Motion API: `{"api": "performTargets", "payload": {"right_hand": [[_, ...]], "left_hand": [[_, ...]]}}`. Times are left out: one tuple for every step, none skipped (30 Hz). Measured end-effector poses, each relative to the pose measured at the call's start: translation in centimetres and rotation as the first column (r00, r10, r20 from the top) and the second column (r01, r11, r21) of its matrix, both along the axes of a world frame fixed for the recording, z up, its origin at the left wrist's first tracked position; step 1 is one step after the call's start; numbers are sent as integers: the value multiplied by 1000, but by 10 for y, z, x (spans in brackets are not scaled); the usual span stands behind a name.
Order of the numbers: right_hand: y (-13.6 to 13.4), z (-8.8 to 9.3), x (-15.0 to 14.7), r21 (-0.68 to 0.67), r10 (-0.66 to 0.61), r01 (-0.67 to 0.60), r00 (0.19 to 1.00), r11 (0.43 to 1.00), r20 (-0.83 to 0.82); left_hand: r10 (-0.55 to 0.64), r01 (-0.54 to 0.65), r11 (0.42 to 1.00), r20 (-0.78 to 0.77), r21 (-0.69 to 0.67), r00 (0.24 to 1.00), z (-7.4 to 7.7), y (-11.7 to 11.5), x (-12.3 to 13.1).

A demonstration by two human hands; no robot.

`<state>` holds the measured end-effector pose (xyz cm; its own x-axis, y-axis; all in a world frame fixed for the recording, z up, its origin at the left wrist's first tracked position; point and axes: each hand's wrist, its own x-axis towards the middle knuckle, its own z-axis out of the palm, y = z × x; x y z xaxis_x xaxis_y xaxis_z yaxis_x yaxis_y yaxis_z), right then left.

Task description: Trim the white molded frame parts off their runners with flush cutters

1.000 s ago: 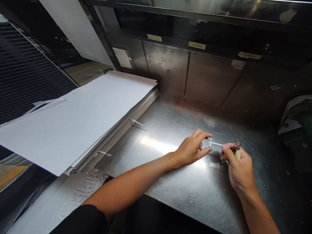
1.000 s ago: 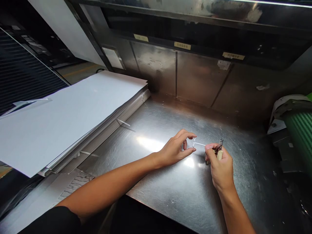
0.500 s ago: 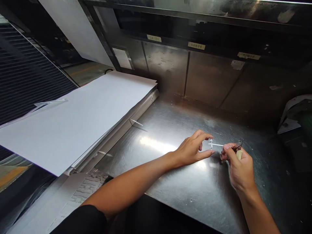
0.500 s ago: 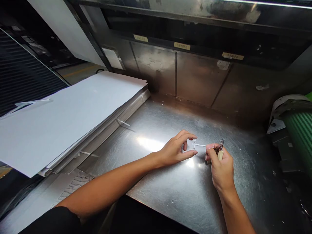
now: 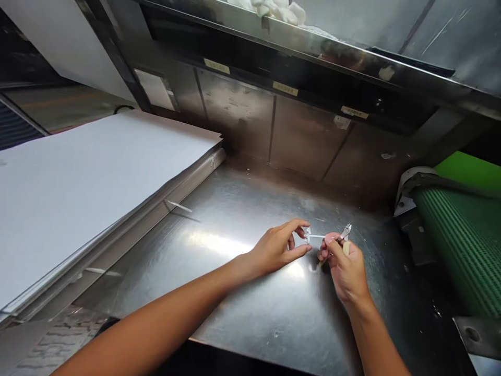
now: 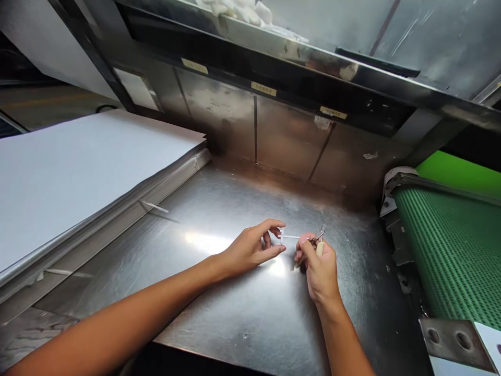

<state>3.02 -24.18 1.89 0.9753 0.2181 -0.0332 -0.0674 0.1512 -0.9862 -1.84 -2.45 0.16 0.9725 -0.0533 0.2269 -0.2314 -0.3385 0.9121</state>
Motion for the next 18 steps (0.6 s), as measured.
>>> {"api": "performTargets", "payload": {"right_hand": [[0, 1, 0, 15, 6, -5, 1000, 1000, -14], [0, 2, 0, 30, 9, -8, 1000, 1000, -28], [-1, 3, 1, 44, 11, -10, 999, 999, -41], [-1, 3, 1, 56, 12, -9, 999, 998, -53], [-2, 2, 2, 65, 12, -8, 998, 998, -63], [-2, 2, 2, 73, 12, -7, 998, 997, -69], [-2, 1, 2, 78, 11, -5, 997, 997, -72], [-3, 1, 2, 81, 10, -4, 997, 997, -72], [-3, 1, 2, 82, 9, -3, 997, 997, -71], [-3, 0, 2, 83, 7, -2, 998, 997, -68], [-3, 0, 2, 82, 6, 0, 998, 997, -65], [-3, 1, 2, 81, 4, 1, 998, 997, -62], [-3, 1, 2, 79, 3, 2, 998, 997, -59], [-3, 1, 2, 76, 2, 3, 998, 997, -57], [-3, 1, 1, 72, 1, 3, 998, 997, -55], [-2, 1, 1, 67, 0, 3, 999, 998, -52], [-2, 1, 1, 61, -1, 4, 999, 998, -50], [-2, 0, 1, 54, -2, 5, 999, 999, -47]], "left_hand": [[-9, 9, 1000, -26, -14, 1000, 1, 0, 0], [-18, 17, 1000, -47, -25, 999, 2, -1, -1], [-26, 24, 999, -63, -35, 998, 2, -1, -1], [-33, 29, 998, -76, -46, 997, 3, -1, -1], [-35, 30, 998, -88, -60, 995, 4, -2, -1], [-37, 29, 997, -103, -77, 994, 5, -2, -1], [-36, 25, 995, -118, -96, 992, 6, -2, -1], [-36, 21, 993, -132, -115, 991, 7, -2, 0], [-37, 17, 991, -147, -135, 988, 8, -2, 0], [-37, 12, 988, -160, -154, 986, 9, -2, 1], [-38, 9, 985, -170, -170, 985, 10, -2, 1], [-38, 6, 983, -175, -181, 984, 10, -2, 2], [-38, 4, 982, -177, -188, 983, 10, -2, 2], [-38, 4, 982, -178, -189, 983, 10, -2, 2], [-38, 4, 982, -178, -189, 983, 10, -2, 2], [-38, 4, 982, -179, -187, 983, 10, -2, 2], [-38, 5, 983, -179, -184, 983, 10, -2, 2], [-35, 3, 984, -177, -179, 984, 9, -2, 1]]}}
